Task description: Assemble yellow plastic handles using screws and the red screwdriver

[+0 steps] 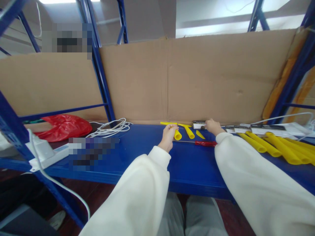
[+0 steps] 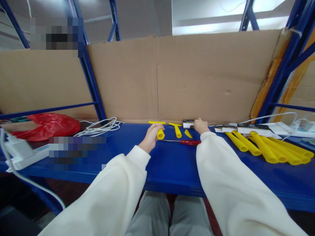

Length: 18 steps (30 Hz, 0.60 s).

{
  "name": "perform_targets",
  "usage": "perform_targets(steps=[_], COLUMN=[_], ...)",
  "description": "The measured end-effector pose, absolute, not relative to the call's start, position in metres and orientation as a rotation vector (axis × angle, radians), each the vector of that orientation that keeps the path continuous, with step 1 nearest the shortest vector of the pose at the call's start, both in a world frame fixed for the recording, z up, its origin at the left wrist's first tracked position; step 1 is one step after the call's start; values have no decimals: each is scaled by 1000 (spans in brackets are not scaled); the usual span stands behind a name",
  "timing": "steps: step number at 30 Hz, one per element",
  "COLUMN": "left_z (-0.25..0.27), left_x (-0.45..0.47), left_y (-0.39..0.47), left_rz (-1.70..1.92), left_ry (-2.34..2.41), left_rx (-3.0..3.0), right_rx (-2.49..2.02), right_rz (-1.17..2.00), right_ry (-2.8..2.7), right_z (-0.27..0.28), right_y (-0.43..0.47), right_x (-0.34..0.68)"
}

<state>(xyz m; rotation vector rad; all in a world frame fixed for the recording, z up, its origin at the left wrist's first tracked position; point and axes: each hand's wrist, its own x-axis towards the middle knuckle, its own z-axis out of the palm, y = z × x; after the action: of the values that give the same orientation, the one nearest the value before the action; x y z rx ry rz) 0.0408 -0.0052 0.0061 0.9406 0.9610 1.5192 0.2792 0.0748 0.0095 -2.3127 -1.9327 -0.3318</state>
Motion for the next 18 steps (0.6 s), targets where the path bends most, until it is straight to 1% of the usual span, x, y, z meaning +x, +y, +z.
perform_targets(steps=[4, 11, 18], left_z=[8, 7, 5], left_x=[41, 38, 35], left_y=[-8, -6, -1], left_rz=[1496, 1474, 1353], left_ry=[979, 907, 811], left_rx=[923, 879, 940], right_rx=[-2319, -2286, -2279], right_rz=[-286, -313, -162], right_ry=[-1864, -1800, -1975], right_z=[9, 13, 9], right_y=[74, 67, 69], right_x=[282, 285, 287])
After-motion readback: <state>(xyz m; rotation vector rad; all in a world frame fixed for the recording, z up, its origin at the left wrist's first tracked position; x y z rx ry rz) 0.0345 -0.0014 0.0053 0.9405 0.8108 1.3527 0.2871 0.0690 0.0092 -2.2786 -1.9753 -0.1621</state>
